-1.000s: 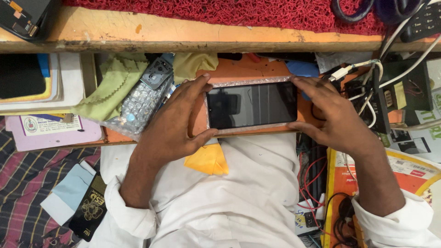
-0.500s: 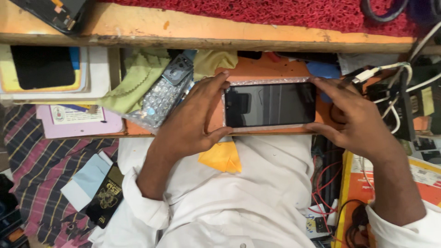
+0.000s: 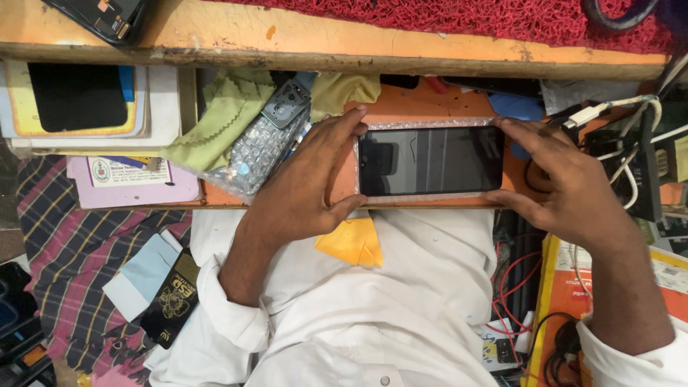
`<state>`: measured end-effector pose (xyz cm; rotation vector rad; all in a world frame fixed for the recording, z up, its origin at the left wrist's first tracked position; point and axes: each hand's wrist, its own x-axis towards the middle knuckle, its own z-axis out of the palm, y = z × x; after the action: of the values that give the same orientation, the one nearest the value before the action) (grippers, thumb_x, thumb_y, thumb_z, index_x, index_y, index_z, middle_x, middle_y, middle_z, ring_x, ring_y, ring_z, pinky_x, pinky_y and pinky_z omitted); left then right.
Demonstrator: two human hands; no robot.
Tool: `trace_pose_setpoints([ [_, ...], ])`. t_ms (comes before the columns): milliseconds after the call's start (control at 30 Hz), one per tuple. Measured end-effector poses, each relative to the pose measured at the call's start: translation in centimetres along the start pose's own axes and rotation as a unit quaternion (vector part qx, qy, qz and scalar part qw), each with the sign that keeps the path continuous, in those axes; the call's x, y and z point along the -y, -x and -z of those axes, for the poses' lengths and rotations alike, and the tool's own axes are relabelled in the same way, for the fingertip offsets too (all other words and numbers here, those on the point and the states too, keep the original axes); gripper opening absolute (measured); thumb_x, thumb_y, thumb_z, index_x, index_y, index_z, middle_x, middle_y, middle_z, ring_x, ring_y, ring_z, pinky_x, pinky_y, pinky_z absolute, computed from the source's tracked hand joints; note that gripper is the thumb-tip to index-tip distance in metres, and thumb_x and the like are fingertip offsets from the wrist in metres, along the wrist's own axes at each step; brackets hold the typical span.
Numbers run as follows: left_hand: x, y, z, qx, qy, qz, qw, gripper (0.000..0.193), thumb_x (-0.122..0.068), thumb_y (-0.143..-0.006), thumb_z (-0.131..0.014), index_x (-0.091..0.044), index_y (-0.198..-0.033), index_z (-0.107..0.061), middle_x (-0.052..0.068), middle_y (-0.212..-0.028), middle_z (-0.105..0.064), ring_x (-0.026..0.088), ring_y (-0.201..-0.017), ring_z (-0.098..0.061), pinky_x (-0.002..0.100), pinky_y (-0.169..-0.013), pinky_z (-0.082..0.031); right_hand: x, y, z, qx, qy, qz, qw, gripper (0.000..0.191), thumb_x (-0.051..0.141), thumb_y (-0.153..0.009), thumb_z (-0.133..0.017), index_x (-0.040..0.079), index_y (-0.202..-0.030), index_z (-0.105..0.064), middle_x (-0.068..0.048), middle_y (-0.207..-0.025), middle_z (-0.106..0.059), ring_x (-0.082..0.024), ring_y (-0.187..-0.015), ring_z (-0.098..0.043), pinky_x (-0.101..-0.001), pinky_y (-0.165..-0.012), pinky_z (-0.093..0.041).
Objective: The person applies a screen protector to a smartphone, wipes the screen with a cloth, and then applies adhesive along the phone's edge. The person presses the screen protector into place and inspects the phone's edges.
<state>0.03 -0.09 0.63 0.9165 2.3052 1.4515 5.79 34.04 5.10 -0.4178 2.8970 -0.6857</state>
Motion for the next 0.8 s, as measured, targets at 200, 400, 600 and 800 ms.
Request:
trace_pose_setpoints([
  [200, -0.02, 0.02, 0.06, 0.001, -0.004, -0.001, 1.0, 0.107, -0.012, -0.076, -0.087, -0.005, -0.16, -0.022, 0.02, -0.147, -0.056, 0.041, -0.144, -0.044, 0.045, -0.119, -0.038, 0.08, 0.03, 0.01, 0.003, 0.001, -0.007, 1.0, 0.09, 0.027, -0.067, -0.087, 0.006, -0.147, -0.051, -0.019, -0.144, -0.06, -0.036, -0.131, -0.059, -0.0434, -0.106, -0.051],
  [400, -0.06, -0.11, 0.06, 0.003, 0.0, 0.009, 1.0, 0.106, -0.012, -0.075, -0.086, -0.004, -0.159, -0.022, 0.02, -0.145, -0.057, 0.04, -0.142, -0.046, 0.045, -0.118, -0.039, 0.09, -0.02, 0.02, 0.004, -0.002, -0.008, 1.0, 0.091, 0.027, -0.067, -0.087, 0.006, -0.147, -0.051, -0.018, -0.144, -0.06, -0.036, -0.129, -0.06, -0.0433, -0.105, -0.052],
  [600, -0.11, 0.0, 0.08, 0.0, -0.002, 0.004, 1.0, 0.104, -0.013, -0.077, -0.086, -0.004, -0.159, -0.024, 0.021, -0.146, -0.056, 0.04, -0.143, -0.047, 0.044, -0.119, -0.04, -0.09, 0.07, -0.07, 0.0, 0.006, 0.01, 1.0, 0.09, 0.027, -0.067, -0.087, 0.005, -0.147, -0.051, -0.019, -0.144, -0.06, -0.037, -0.132, -0.059, -0.0446, -0.107, -0.051],
  [800, -0.03, -0.15, 0.01, 0.007, -0.006, 0.006, 1.0, 0.106, -0.013, -0.075, -0.086, -0.003, -0.159, -0.022, 0.022, -0.145, -0.055, 0.042, -0.143, -0.044, 0.046, -0.119, -0.037, -0.36, 0.17, -0.3, 0.014, 0.013, -0.012, 1.0, 0.093, 0.029, -0.066, -0.088, 0.006, -0.148, -0.052, -0.02, -0.139, -0.062, -0.034, -0.121, -0.065, -0.043, -0.097, -0.055],
])
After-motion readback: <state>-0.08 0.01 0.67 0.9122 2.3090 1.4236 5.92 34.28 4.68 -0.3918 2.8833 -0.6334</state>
